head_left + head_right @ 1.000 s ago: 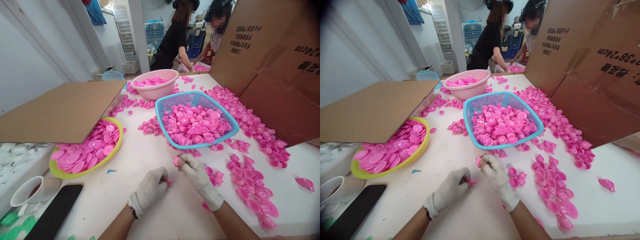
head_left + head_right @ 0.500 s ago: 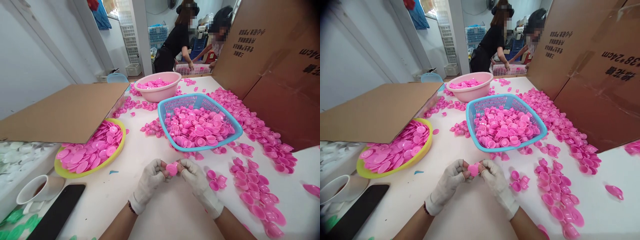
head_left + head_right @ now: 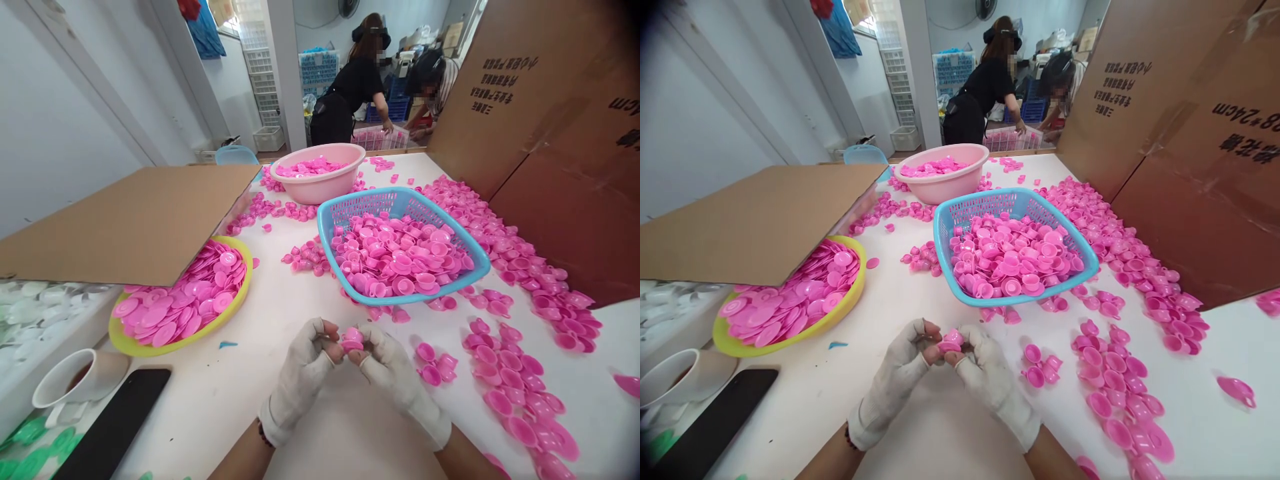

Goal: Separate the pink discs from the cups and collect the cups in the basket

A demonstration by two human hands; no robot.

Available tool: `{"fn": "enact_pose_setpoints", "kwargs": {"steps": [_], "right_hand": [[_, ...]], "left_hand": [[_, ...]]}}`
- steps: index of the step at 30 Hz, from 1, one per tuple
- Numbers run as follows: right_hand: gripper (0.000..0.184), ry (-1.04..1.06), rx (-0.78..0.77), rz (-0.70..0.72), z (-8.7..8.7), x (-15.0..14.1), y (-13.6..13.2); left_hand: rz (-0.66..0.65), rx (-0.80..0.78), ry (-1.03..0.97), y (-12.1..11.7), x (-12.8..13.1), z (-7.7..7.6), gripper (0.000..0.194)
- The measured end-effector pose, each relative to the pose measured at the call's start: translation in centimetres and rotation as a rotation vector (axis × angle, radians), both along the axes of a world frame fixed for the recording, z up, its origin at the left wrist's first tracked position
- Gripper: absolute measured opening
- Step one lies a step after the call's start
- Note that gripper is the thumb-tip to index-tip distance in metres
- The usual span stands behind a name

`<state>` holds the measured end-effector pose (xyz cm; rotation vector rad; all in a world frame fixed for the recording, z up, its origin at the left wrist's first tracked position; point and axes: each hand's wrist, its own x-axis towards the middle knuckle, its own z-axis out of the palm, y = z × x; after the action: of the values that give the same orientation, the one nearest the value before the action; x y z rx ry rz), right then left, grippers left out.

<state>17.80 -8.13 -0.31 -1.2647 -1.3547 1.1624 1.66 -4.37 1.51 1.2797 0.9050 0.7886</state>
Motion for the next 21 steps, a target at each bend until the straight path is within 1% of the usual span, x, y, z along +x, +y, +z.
{"fn": "enact_pose_setpoints", "kwargs": {"steps": [2,4,5,7,9,11,12,16,21], "right_hand": [[0.006,-0.047,0.062,0.022,0.3,0.2,-0.2],[0.004,-0.124,0.150,0.039,0.6,0.3,-0.3],[0.001,-0.170,0.207,0.037,0.7,0.4,-0.4],[0.009,-0.259,0.324,0.017,0.8,0.6,-0.5],[0.020,-0.311,0.407,0.008,0.6,0.7,-0.7],[0.025,-0.345,0.478,0.013,0.3,0.9,-0.8],[0.027,-0.366,0.512,0.018,0.1,1.0,-0.9],[0.037,-0.509,0.596,-0.012,-0.6,0.9,-1.2],[0.036,-0.614,0.659,-0.089,-0.8,0.6,-1.4]], "left_hand": [[-0.045,0.105,0.016,-0.1,-0.2,0.3,0.026],[-0.089,0.230,0.023,-0.3,-0.3,0.5,0.021],[-0.089,0.294,0.021,-0.4,-0.4,0.5,0.017],[-0.059,0.399,0.023,-0.5,-0.5,0.6,0.016],[-0.046,0.483,0.037,-0.7,-0.6,0.8,0.024],[-0.068,0.566,0.055,-0.8,-0.7,1.0,0.033],[-0.079,0.605,0.064,-0.9,-0.7,1.2,0.033],[-0.050,0.713,0.075,-1.3,-0.5,1.3,0.024],[-0.041,0.768,0.082,-1.5,-0.3,1.0,0.033]]}}
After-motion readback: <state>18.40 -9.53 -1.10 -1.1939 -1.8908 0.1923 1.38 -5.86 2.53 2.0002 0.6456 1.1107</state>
